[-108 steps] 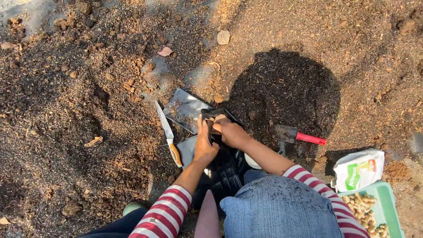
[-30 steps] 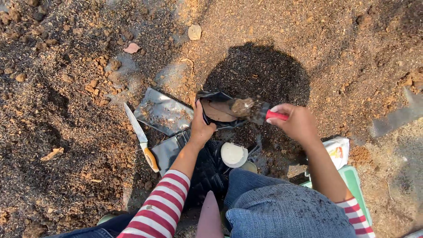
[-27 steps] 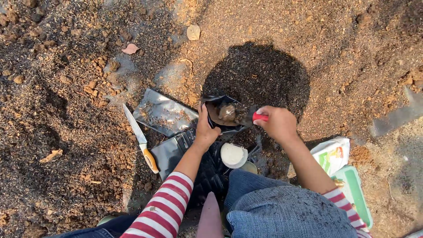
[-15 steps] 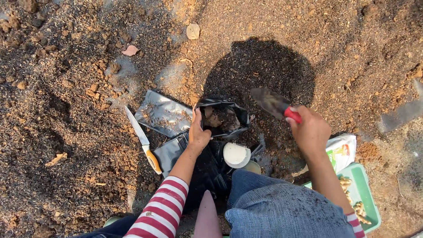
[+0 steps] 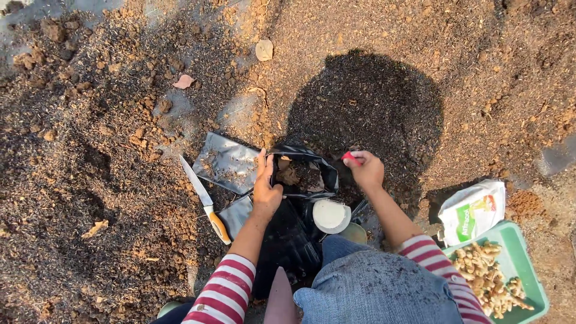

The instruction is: Planting pieces of ginger into black nursery polybags filled with soil.

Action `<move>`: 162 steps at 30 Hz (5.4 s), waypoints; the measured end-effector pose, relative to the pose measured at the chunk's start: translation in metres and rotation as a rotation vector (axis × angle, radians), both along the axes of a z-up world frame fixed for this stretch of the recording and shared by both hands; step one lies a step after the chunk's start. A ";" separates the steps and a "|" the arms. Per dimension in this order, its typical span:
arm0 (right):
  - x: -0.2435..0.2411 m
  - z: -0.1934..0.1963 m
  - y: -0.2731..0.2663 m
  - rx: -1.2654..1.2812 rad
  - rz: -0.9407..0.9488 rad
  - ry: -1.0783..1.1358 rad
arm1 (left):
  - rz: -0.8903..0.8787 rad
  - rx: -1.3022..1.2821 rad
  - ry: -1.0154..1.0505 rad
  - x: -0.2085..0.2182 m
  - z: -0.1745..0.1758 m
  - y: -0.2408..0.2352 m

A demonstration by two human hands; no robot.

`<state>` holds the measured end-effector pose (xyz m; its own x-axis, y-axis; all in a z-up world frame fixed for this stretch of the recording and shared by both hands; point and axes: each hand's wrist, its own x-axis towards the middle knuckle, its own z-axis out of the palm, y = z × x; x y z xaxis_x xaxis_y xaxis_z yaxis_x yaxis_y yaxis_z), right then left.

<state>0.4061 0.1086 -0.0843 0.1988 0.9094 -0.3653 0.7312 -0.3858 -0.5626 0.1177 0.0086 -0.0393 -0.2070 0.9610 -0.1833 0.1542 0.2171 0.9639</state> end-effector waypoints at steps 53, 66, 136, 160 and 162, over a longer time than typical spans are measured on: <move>-0.129 0.049 0.077 -0.398 0.539 0.452 | -0.202 -0.267 0.058 0.013 0.014 -0.020; -0.108 0.011 0.052 0.128 0.409 -0.212 | -0.122 -0.277 -0.134 0.012 -0.022 -0.019; -0.030 0.001 0.009 0.116 0.192 -0.120 | 0.039 -0.092 -0.065 -0.001 -0.012 0.001; -0.024 0.139 0.022 0.012 0.120 0.067 | -0.248 -0.137 0.165 0.004 0.030 0.038; -0.016 0.157 0.010 0.013 0.187 0.084 | -0.192 -0.273 0.006 0.004 0.055 0.048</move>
